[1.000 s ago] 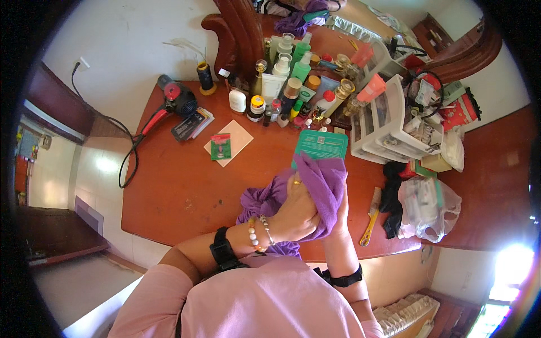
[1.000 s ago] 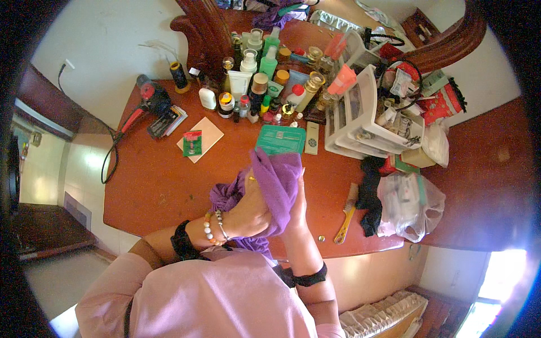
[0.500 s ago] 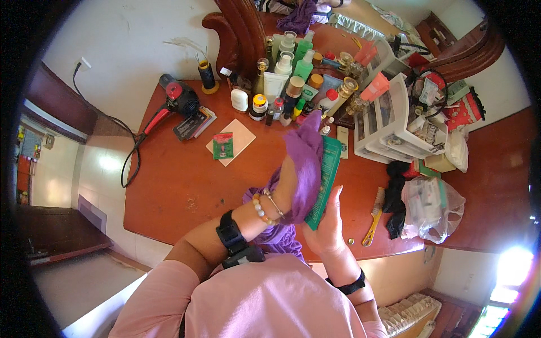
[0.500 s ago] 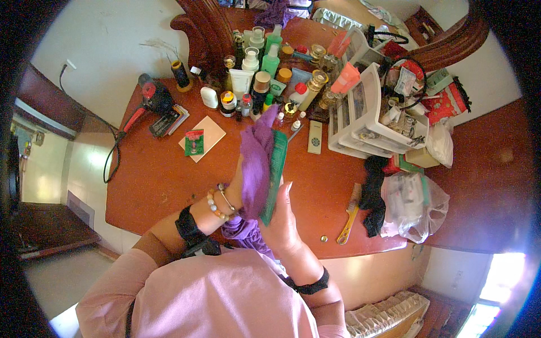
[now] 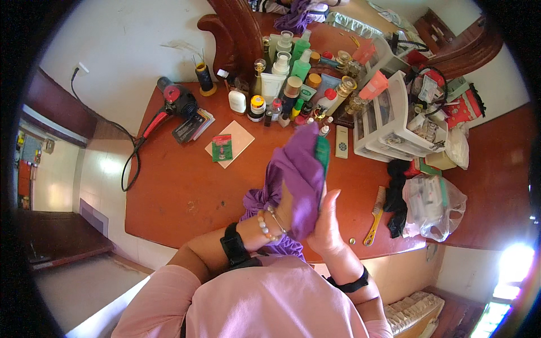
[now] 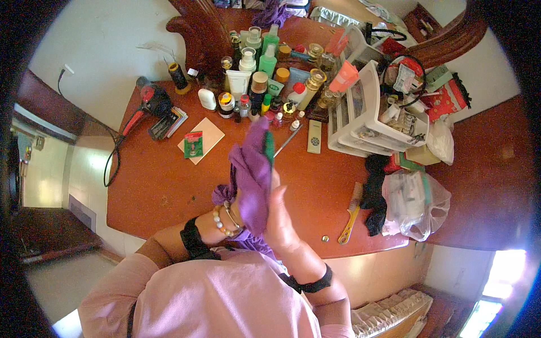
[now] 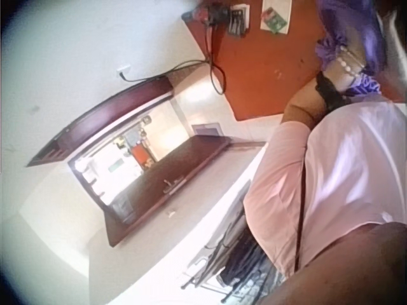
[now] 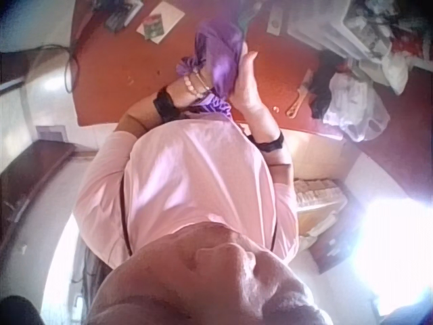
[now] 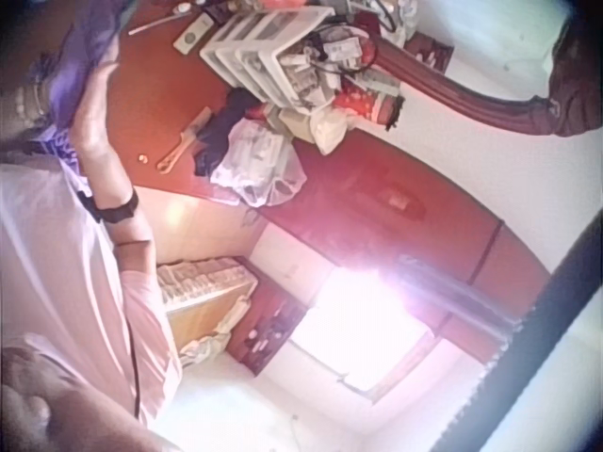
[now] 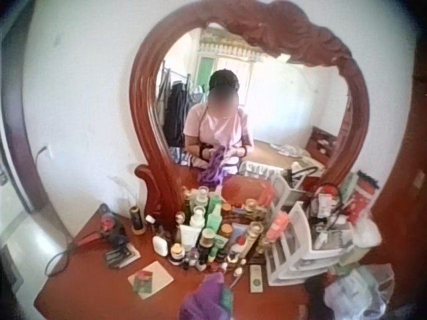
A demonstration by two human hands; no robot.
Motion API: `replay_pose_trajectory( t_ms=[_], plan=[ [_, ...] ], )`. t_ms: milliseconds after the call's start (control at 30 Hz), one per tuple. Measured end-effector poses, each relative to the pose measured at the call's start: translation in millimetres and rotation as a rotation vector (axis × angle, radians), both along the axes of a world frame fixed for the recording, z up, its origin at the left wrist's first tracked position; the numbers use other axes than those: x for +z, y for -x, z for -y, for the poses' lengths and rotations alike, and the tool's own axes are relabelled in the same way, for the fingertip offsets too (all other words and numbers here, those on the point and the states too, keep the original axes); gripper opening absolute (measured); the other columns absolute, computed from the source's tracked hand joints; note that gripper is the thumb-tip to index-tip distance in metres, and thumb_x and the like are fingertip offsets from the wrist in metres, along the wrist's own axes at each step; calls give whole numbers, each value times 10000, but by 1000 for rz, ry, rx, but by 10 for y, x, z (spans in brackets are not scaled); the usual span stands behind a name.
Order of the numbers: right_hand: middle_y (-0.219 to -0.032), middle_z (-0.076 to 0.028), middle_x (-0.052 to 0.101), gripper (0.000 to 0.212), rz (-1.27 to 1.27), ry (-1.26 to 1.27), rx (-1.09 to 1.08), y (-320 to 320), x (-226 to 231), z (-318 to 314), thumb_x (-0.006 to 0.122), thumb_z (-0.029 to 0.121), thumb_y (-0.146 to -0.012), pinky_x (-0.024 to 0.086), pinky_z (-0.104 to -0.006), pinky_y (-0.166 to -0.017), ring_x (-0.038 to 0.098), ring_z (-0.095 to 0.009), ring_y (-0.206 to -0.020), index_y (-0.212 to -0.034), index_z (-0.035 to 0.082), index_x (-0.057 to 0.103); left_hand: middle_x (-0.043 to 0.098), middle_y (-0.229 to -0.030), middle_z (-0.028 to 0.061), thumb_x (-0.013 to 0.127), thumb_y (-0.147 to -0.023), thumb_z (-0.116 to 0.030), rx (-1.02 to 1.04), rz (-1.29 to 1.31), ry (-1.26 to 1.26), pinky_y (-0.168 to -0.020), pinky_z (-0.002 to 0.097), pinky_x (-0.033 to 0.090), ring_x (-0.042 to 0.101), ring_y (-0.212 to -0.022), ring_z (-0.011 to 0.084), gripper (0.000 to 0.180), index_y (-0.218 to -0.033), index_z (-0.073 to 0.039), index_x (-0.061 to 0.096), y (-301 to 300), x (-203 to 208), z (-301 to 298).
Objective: The person wipes various cosmetic items and tools on a cluttered vanity table using a purple cloth. They clean a small white bottle, a beige compact, a green box, a yellow comb, a small round container, a black hair tie, a makeup brush, and a lipstick tube, placing each item back on the table after wiping.
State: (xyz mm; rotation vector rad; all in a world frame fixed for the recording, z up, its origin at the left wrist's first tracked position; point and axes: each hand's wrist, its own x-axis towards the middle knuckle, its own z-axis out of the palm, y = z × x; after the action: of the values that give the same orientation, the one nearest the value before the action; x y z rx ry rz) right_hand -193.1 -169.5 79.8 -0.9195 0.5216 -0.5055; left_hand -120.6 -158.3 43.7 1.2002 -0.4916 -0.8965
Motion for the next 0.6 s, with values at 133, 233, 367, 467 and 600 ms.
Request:
replay_pose_trajectory(
  t_ms=[133,233,367,467,600],
  plan=[
    [-1344,-110,344,539,-151,418,100,-35,84,-100,461,157,-935,241,-304,-1045,294,-197,-1269,-1398,31,217,338,-1387,121,369,-948,-219,-156,192,61,-1077,299,207,300,-1285,184,496,-1388,-25,244,-513,-188,63],
    [-1206,-86,487,424,-210,217,-22,-9,-2,-32,471,148,-933,337,-281,-962,434,-167,-1120,-1319,10,362,482,-1226,133,461,-903,-227,-213,850,-136,-976,338,341,460,-1130,237,464,-1301,-21,342,-708,-570,34],
    [-1069,-52,571,343,-165,-25,-359,-60,-192,190,500,172,-926,418,-276,-843,514,-140,-952,-1220,-3,471,511,-1075,112,512,-843,-203,-181,1170,13,-883,349,402,504,-990,242,413,-1202,-45,384,-913,-226,-172],
    [-1054,-75,560,346,-242,-8,-614,6,-767,665,505,144,-898,454,-311,-799,530,-174,-950,-1210,7,446,516,-965,96,539,-798,-184,-319,1409,29,-846,353,416,517,-900,246,364,-1117,-59,416,-1037,127,-164],
    [-1033,-100,559,313,-276,-70,-674,104,-1181,1208,510,132,-865,462,-329,-790,552,-205,-932,-1147,3,463,523,-818,74,576,-737,-159,-456,1603,59,-797,359,434,534,-779,252,302,-1003,-77,458,-1009,343,-164]
  ],
)
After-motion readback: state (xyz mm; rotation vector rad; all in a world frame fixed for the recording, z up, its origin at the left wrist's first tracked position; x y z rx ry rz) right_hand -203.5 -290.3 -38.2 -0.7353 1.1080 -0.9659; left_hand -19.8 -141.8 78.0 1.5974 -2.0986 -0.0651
